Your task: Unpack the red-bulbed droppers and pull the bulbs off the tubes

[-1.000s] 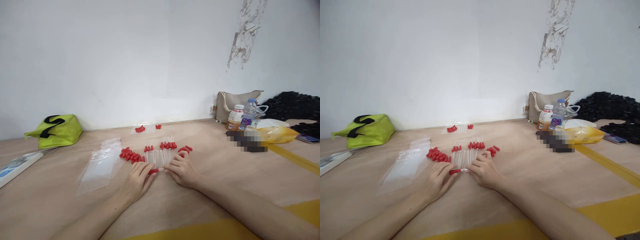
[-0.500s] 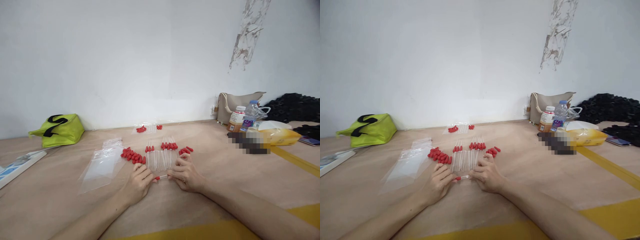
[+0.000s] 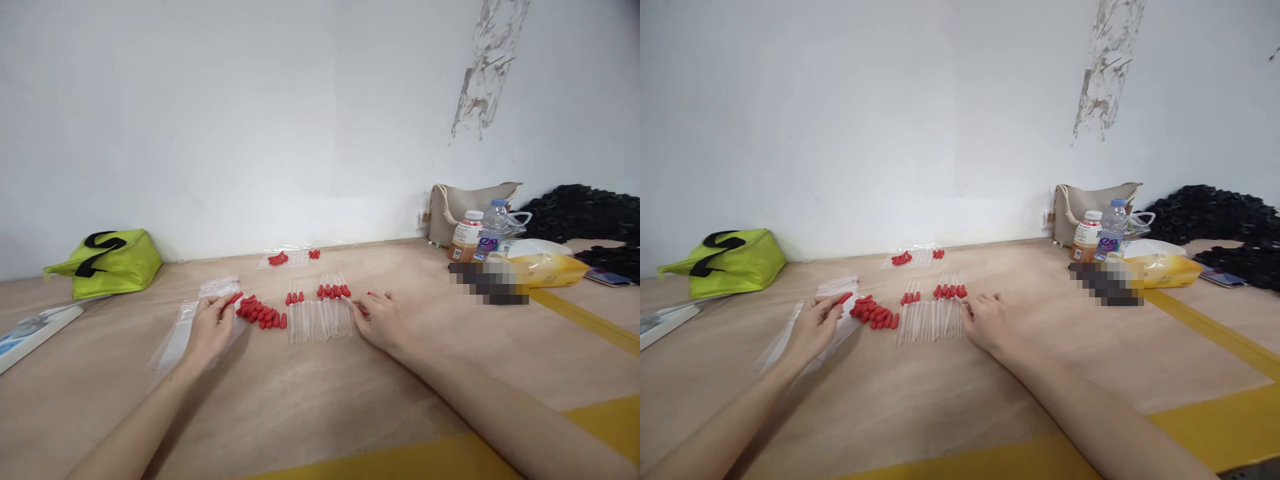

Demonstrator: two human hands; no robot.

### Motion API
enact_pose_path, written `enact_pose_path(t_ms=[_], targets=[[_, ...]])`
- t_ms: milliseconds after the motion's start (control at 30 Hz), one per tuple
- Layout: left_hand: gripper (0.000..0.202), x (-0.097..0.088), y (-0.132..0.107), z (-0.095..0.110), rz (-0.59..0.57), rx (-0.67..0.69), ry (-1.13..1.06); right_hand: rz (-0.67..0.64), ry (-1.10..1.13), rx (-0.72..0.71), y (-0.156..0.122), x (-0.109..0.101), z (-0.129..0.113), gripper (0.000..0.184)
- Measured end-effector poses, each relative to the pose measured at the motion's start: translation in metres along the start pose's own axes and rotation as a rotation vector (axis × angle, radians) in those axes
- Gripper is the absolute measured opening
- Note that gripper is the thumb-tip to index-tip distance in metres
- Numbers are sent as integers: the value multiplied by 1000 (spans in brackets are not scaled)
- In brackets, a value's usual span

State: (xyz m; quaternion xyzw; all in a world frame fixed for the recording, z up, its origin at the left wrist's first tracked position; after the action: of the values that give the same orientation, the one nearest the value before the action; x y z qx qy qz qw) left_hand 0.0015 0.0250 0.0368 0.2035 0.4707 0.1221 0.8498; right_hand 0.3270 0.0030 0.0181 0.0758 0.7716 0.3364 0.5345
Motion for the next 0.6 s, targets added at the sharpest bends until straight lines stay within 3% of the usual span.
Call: enact_pose_path(t_ms=[100, 167, 400, 600], targets=[[39, 4, 9, -42, -56, -182, -129, 11, -74, -55, 0, 4, -4, 18], [41, 4, 12, -51, -34, -203, -156, 15, -102, -81, 0, 6, -7, 19], [34, 11, 27, -24, 16, -28, -214, -81, -107, -125, -1, 14, -16, 18], [27, 21, 25, -14, -6, -67, -44, -169, -105, -138, -3, 18, -19, 20]])
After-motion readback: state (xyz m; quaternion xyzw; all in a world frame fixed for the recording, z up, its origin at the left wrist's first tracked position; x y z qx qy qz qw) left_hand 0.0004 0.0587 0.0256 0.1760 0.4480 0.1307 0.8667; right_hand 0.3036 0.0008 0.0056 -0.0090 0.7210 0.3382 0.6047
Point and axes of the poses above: each hand's wrist, its own y-axis towards the middle knuckle, its own x-axis out of the palm, z = x × y, the point moved 8 cm from there along y, towards the middle knuckle, and after that the axes turned 12 degrees about -z, right-handed, at the moved point
